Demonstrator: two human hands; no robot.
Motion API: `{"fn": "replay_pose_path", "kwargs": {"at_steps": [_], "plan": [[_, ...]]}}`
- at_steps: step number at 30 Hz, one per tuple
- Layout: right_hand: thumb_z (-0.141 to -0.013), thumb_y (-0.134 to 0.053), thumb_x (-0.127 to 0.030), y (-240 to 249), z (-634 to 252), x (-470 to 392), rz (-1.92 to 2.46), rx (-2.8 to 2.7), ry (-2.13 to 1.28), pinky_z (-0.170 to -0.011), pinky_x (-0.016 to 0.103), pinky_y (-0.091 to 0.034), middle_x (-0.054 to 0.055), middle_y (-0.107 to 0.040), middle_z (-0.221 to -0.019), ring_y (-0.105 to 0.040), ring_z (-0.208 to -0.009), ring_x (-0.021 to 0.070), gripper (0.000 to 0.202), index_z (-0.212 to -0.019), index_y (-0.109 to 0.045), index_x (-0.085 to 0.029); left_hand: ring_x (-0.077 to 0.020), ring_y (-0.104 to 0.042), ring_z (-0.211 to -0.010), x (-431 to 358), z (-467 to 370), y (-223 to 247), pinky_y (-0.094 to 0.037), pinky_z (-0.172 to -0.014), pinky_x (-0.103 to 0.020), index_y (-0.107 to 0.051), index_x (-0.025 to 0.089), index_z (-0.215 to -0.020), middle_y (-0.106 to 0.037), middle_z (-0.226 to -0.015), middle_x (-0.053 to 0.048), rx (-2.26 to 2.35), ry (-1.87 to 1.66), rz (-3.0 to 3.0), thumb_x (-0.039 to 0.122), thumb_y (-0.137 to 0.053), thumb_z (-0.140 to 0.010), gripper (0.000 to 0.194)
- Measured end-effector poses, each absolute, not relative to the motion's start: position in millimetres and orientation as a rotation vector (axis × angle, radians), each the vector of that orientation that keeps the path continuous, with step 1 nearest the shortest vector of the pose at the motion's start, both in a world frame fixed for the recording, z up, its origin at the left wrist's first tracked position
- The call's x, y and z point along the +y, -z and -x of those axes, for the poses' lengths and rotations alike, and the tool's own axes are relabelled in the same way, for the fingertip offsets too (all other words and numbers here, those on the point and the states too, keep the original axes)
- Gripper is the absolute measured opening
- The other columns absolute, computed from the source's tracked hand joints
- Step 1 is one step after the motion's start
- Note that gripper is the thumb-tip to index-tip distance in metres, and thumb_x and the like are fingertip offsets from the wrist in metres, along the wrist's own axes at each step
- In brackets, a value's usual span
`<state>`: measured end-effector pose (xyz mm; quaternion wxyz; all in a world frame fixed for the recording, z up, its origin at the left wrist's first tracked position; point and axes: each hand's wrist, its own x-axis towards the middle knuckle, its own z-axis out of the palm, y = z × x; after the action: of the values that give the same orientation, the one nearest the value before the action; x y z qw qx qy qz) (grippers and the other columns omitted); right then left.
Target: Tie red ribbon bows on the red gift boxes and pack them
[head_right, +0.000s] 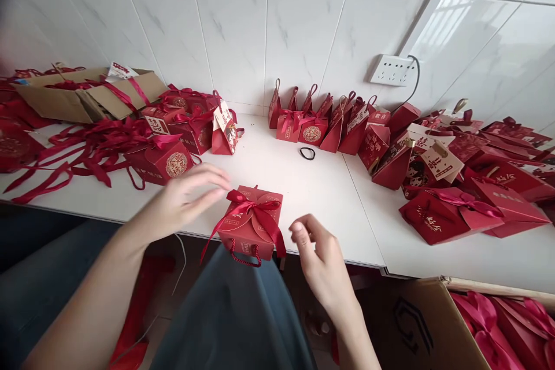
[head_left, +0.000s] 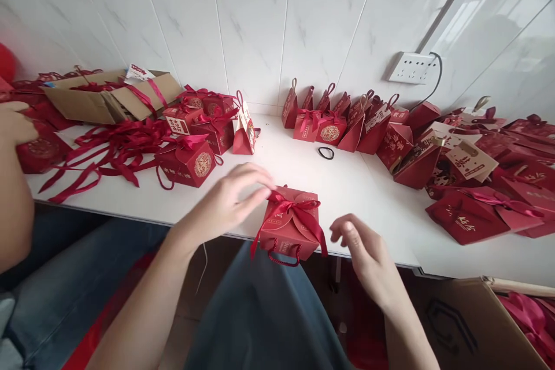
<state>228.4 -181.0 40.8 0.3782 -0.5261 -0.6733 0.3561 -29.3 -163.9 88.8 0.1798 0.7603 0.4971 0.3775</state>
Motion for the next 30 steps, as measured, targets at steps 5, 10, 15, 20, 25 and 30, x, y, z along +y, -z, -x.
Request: {"fn": "replay_pose_path", "kwargs": {"at_steps": [5, 10, 15, 20, 25, 30], "plan": [[-0.086, -0.046, -0.059, -43.9, -209.7, -191.5, 1.374, -1.728, -1.130, -0.050, 0.025, -0.034, 0.000, -0.052, -0.060, -0.043, -0.055, 0.0135, 0.044, -0.065, -0.049, -0.020, -0.0211, -0.057, -0.110, -137.4, 2.1, -77.6, -0.043, -0.098, -0.036, -0.070, 0.027, -0.092, -0.060, -0.117, -0.006, 1.100, -0.810, -2.114, 0.030, -0.050, -0.086, 0.021], [-0.085, -0.052, -0.054, -36.9, -207.1, -188.2, 1.336, -1.642, -1.148, -0.054, 0.024, -0.039, 0.002, -0.058, -0.076, -0.051, -0.063, 0.0141, 0.033, -0.080, -0.050, -0.021, -0.0223, -0.056, -0.112, -143.2, 0.3, -68.9, -0.045, -0.096, -0.036, -0.069, 0.026, -0.092, -0.059, -0.117, -0.006, 1.122, -0.832, -2.022, 0.034, -0.055, -0.083, 0.018], [-0.085, -0.047, -0.059, -39.1, -207.9, -188.0, 1.365, -1.670, -1.223, -0.046, 0.024, -0.027, -0.004, -0.041, -0.054, -0.032, -0.049, 0.0097, 0.045, -0.062, -0.040, -0.021, -0.0203, -0.058, -0.106, -147.0, -8.3, -70.0, -0.046, -0.093, -0.033, -0.065, 0.023, -0.084, -0.060, -0.112, -0.005, 1.194, -0.872, -2.025, 0.028, -0.057, -0.081, 0.010], [-0.086, -0.045, -0.058, -40.3, -199.6, -201.6, 1.374, -1.618, -1.178, -0.041, 0.023, -0.019, -0.006, -0.032, -0.047, -0.025, -0.044, 0.0082, 0.047, -0.060, -0.034, -0.021, -0.0197, -0.060, -0.100, -148.5, -13.4, -66.1, -0.048, -0.087, -0.031, -0.063, 0.022, -0.080, -0.061, -0.110, -0.005, 1.243, -0.956, -2.012, 0.025, -0.057, -0.080, 0.007], [-0.089, -0.041, -0.056, -41.5, -191.2, -217.1, 1.378, -1.703, -1.166, -0.040, 0.023, -0.022, -0.005, -0.039, -0.043, -0.031, -0.039, 0.0083, 0.045, -0.062, -0.042, -0.020, -0.0189, -0.059, -0.102, -148.3, -13.4, -64.2, -0.046, -0.089, -0.030, -0.062, 0.021, -0.080, -0.060, -0.110, -0.004, 1.254, -0.947, -1.989, 0.025, -0.057, -0.080, 0.006], [-0.094, -0.034, -0.049, -36.0, -201.9, -224.9, 1.364, -1.757, -1.356, -0.044, 0.021, -0.033, -0.004, -0.049, -0.044, -0.042, -0.040, 0.0095, 0.042, -0.073, -0.053, -0.019, -0.0184, -0.059, -0.100, -148.4, -13.4, -64.9, -0.046, -0.091, -0.031, -0.062, 0.021, -0.080, -0.059, -0.111, -0.004, 1.269, -0.921, -1.953, 0.026, -0.058, -0.080, 0.007]]}}
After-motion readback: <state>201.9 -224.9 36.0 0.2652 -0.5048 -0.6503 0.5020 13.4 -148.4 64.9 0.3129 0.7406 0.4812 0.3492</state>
